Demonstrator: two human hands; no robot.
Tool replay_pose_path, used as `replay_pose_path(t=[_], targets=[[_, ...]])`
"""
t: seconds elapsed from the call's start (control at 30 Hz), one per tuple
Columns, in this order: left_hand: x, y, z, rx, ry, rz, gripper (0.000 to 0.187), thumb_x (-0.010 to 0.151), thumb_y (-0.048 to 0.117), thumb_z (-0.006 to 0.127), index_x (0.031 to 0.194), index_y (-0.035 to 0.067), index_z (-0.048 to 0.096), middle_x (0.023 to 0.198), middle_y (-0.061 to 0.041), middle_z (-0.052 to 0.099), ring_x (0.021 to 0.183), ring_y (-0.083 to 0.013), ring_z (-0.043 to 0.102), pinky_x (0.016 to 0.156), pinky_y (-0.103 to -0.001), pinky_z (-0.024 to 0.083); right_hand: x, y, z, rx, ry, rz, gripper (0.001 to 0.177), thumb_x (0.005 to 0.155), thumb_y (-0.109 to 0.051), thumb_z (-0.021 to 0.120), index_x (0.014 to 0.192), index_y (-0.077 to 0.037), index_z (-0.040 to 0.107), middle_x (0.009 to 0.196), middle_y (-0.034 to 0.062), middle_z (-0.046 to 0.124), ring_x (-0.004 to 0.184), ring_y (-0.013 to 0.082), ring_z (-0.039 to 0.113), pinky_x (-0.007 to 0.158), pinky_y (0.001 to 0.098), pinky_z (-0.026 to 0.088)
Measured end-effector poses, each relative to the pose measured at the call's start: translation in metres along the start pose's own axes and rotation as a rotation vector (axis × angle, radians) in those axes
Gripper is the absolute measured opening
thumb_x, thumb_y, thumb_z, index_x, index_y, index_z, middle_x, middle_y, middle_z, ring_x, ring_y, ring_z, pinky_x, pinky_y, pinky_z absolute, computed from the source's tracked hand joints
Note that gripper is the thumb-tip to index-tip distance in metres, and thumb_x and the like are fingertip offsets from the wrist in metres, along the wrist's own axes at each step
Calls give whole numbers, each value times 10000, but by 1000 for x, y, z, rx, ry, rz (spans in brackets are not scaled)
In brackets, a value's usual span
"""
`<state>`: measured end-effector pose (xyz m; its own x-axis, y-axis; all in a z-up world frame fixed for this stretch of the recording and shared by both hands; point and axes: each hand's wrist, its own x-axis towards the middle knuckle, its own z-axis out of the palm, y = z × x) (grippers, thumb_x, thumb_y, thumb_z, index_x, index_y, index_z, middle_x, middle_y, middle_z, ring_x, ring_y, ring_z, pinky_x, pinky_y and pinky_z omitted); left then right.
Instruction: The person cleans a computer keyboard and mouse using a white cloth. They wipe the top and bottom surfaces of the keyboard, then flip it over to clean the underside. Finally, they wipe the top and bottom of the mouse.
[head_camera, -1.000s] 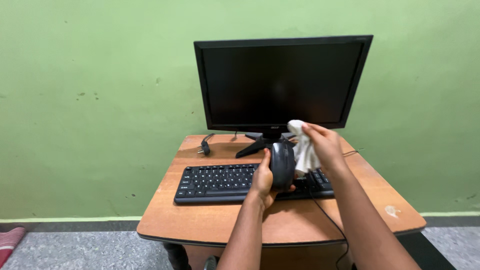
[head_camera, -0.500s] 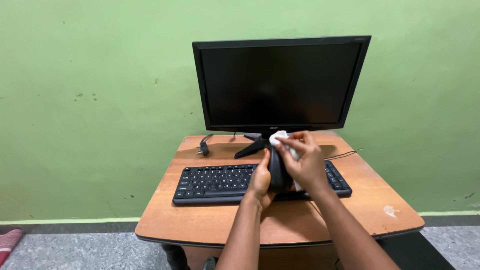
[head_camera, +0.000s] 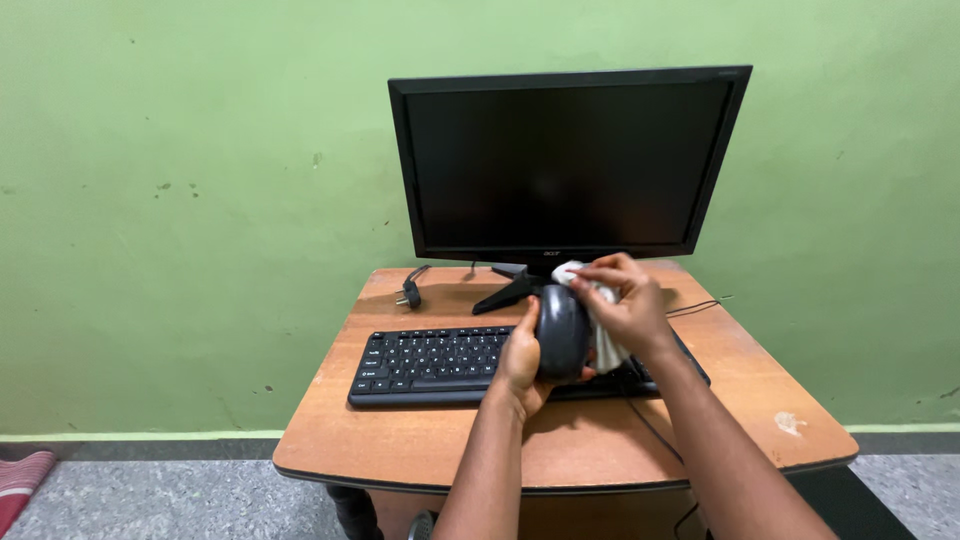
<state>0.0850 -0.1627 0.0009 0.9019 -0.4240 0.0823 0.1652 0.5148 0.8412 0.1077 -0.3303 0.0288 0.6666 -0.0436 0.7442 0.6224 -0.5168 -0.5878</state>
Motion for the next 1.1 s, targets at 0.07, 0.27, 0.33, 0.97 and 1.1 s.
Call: replay_pose_path(t=[0.07,0.27,0.33,0.97,1.1], targets=[[1,-2,1,-28,-39,8,727,1081,594,236,1284,1,605,990,-135,727,790,-213,748,587,-347,650,1,5,-8,131,24,13,258,916,-191,771,1132,-51,797,1111,50,666,1036,152,647,864,295,532],[-5,5,1,-100,14,-47,674,1038,585,196,1323,112,582,1009,-79,747,823,-164,758,608,-332,661,-23,-2,-2,285,-121,-113,251,877,-153,784,1092,-24,808,1115,80,615,1045,166,632,890,292,542],[-5,5,1,-27,5,-29,671,1049,586,208,1331,100,576,1002,-108,739,821,-193,749,616,-340,656,-25,-3,0,178,-105,-153,249,883,-143,785,1095,-15,810,1100,83,623,1040,170,635,893,287,533],[-3,-3,0,-23,-56,-74,654,1063,596,287,1235,67,631,945,-108,737,770,-217,749,575,-378,644,-21,1,-1,180,18,-54,226,915,-169,767,1054,8,785,1030,58,691,997,157,663,883,277,520],[-7,0,2,14,-12,-8,644,1064,588,272,1235,85,635,956,-113,723,798,-209,748,594,-376,648,-23,-10,2,239,8,-143,241,897,-158,770,1097,-25,790,1050,39,666,1015,141,642,897,276,523]])
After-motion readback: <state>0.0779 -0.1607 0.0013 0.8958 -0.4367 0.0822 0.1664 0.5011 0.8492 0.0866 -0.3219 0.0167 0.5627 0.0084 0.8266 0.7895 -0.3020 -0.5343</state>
